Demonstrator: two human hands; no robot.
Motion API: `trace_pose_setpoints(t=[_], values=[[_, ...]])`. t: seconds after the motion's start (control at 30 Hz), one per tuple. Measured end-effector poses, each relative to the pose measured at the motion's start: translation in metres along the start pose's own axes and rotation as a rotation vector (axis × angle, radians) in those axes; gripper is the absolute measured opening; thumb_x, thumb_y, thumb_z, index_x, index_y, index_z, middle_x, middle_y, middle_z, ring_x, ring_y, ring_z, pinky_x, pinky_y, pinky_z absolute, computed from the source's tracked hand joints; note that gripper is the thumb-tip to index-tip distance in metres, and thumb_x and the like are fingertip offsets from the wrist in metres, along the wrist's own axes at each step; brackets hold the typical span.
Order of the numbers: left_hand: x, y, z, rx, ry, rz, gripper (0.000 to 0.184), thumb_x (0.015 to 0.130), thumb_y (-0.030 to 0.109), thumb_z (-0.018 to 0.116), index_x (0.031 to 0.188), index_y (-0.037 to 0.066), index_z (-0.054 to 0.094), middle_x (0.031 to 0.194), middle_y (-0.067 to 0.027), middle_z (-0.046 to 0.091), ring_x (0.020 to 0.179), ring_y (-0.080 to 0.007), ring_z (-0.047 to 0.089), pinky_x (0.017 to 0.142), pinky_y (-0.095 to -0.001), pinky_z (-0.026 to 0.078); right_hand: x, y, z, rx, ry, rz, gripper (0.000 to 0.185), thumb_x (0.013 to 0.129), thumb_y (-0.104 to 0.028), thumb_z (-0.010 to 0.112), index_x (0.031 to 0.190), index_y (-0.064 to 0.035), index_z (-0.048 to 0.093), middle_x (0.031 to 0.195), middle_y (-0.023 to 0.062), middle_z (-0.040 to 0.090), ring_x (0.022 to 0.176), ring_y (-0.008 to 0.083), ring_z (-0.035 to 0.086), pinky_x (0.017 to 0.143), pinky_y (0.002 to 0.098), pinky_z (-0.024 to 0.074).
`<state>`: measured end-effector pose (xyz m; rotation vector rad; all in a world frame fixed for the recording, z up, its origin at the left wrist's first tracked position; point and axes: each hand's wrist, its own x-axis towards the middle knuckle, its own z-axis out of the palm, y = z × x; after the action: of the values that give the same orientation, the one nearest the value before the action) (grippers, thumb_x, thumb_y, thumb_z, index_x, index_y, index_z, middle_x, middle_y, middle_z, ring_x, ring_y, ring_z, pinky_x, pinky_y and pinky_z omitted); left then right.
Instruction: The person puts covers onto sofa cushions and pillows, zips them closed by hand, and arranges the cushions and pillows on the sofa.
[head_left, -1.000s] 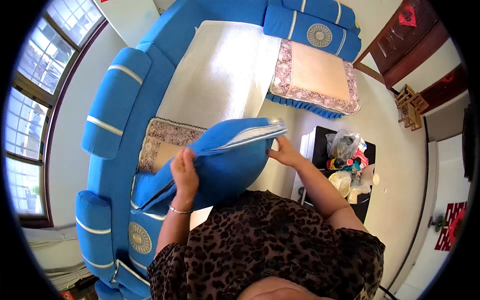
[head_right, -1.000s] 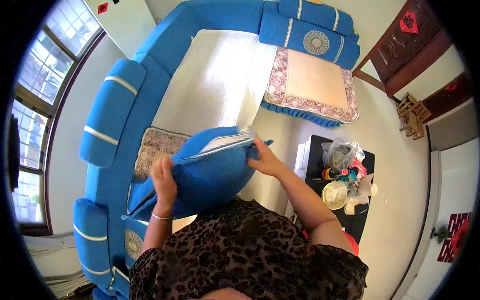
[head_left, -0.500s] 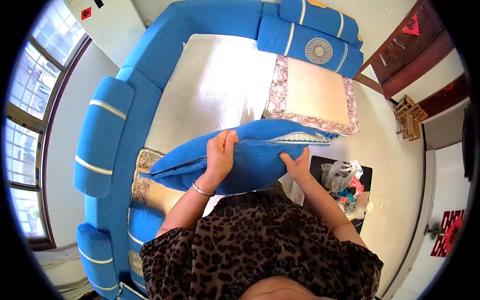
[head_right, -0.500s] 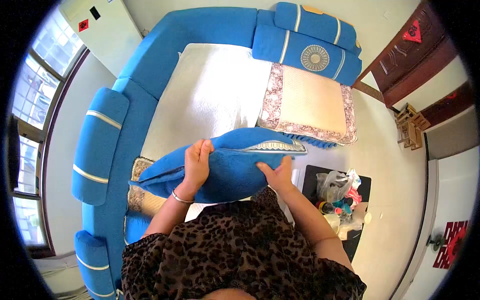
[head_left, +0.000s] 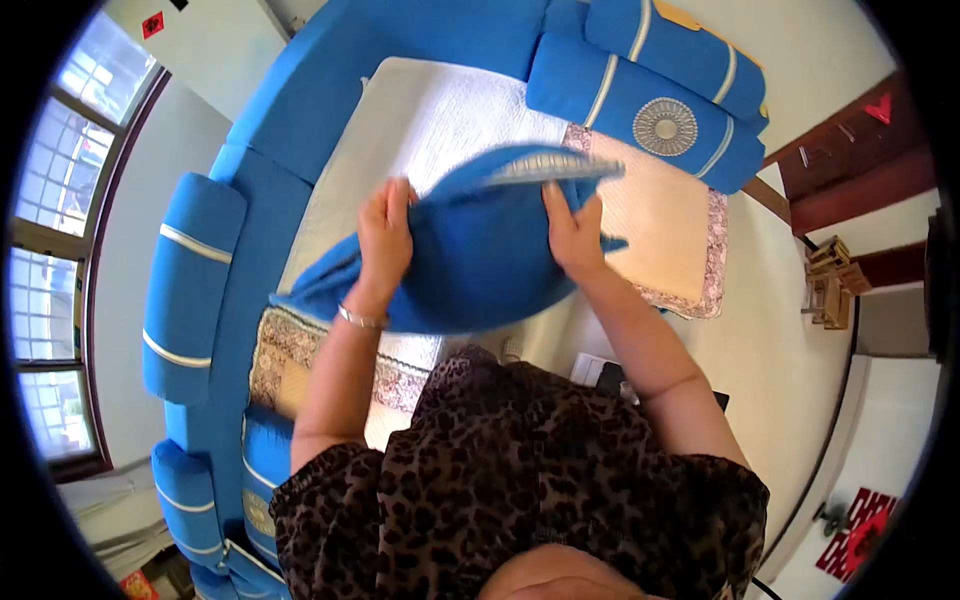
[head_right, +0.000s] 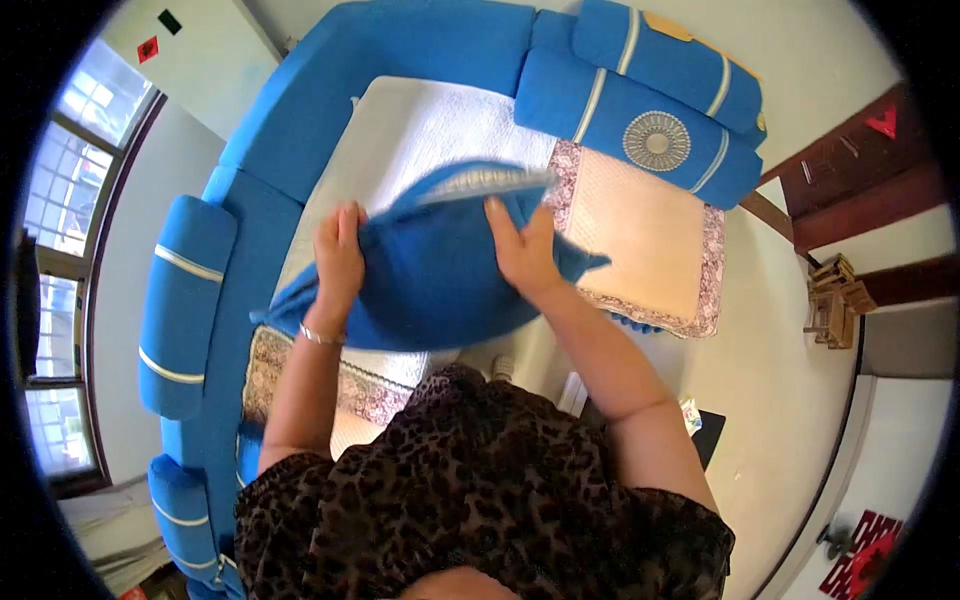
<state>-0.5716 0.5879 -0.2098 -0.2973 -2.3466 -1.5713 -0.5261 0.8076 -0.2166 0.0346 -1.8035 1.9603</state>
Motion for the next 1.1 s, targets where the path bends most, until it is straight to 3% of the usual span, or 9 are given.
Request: trace_pose_setpoints(t=[0.1,0.23,0.33,0.43,0.57,0.67,0.8,0.97,1.1], values=[[0.067,-0.029,0.009,-0.035,0.036,0.007,0.037,0.095,0.027,0.043,0.073,-0.001,0.053,0.06,-0.0056,0.046,0.061,-0.0125,0.044,0.059,-0.0296,0.037,0.066,0.021,0.025,-0.096,-0.01,-0.094,0.018,0.088,-0.015,0.058,0.086,0.0032,0.062,0.081,0.0046,0.064,0.075,0.0087,0.055,0.066,0.0283,0.0452],[0.128,-0.101,0.014,-0.09,0.015,-0.002,0.036,0.094,0.031,0.044,0.084,-0.001,0.058,0.068,-0.0104,0.056,0.07,-0.0183,0.054,0.069,-0.0305,0.043,0.144,0.073,0.048,-0.19,-0.2,-0.04,0.022,0.089,-0.018,0.058,0.091,0.0037,0.062,0.085,0.0056,0.065,0.077,0.0104,0.055,0.068,0.0283,0.0454],[0.136,-0.149,0.004,0.027,-0.227,-0.026,0.034,0.09,0.033,0.053,0.098,0.001,0.061,0.087,-0.0139,0.061,0.087,-0.0267,0.058,0.081,-0.0326,0.045,0.175,0.117,0.052,-0.262,-0.239,0.007,0.031,0.089,-0.024,0.057,0.096,0.0057,0.061,0.092,0.0105,0.066,0.083,0.0158,0.059,0.074,0.031,0.046],[0.124,-0.22,-0.016,0.323,-0.377,-0.028,0.042,0.079,0.031,0.067,0.112,0.007,0.058,0.108,-0.0133,0.059,0.105,-0.0311,0.053,0.092,-0.0373,0.04,0.196,0.161,0.044,-0.433,-0.198,0.102,0.035,0.089,-0.028,0.057,0.1,0.0051,0.06,0.098,0.0145,0.065,0.092,0.0232,0.06,0.083,0.0349,0.0441],[0.12,-0.262,-0.04,0.583,-0.269,-0.041,0.063,0.065,0.025,0.077,0.121,0.014,0.052,0.123,-0.008,0.051,0.119,-0.0286,0.043,0.102,-0.0427,0.03,0.223,0.193,0.026,-0.419,-0.1,0.054,0.038,0.089,-0.03,0.058,0.1,0.0061,0.06,0.099,0.0146,0.065,0.092,0.0218,0.06,0.083,0.0335,0.0443],[0.128,-0.282,-0.047,0.637,-0.242,-0.021,0.063,0.064,0.026,0.077,0.12,0.014,0.052,0.123,-0.0073,0.051,0.117,-0.028,0.044,0.102,-0.0433,0.029,0.244,0.205,0.005,-0.418,-0.123,0.126,0.04,0.088,-0.032,0.059,0.101,0.0064,0.059,0.1,0.0139,0.065,0.092,0.0208,0.059,0.083,0.0329,0.0442],[0.142,-0.276,-0.055,0.779,-0.282,-0.242,0.052,0.063,0.027,0.078,0.11,0.016,0.058,0.113,-0.0033,0.056,0.112,-0.0249,0.047,0.098,-0.0445,0.031,0.27,0.237,-0.025,-0.501,-0.072,0.262,0.045,0.092,-0.033,0.053,0.111,0.0076,0.054,0.109,0.0136,0.061,0.098,0.0198,0.055,0.086,0.0325,0.0422],[0.144,-0.28,-0.057,0.536,-0.251,-0.239,0.023,0.072,0.016,0.07,0.086,0.005,0.056,0.079,-0.0139,0.062,0.076,-0.0323,0.06,0.066,-0.039,0.046,0.312,0.236,0.011,-0.112,-0.002,0.336,0.048,0.095,-0.033,0.047,0.122,0.0073,0.047,0.12,0.0131,0.055,0.106,0.0207,0.051,0.093,0.0329,0.0387],[0.166,-0.223,-0.076,0.417,-0.25,-0.363,0.019,0.066,0.008,0.07,0.079,0.003,0.056,0.066,-0.0143,0.058,0.062,-0.0296,0.058,0.058,-0.0361,0.045,0.392,0.225,0.057,0.181,-0.074,0.453,0.05,0.094,-0.039,0.046,0.121,0.0034,0.049,0.118,0.0121,0.056,0.104,0.0216,0.053,0.093,0.0337,0.0398]])
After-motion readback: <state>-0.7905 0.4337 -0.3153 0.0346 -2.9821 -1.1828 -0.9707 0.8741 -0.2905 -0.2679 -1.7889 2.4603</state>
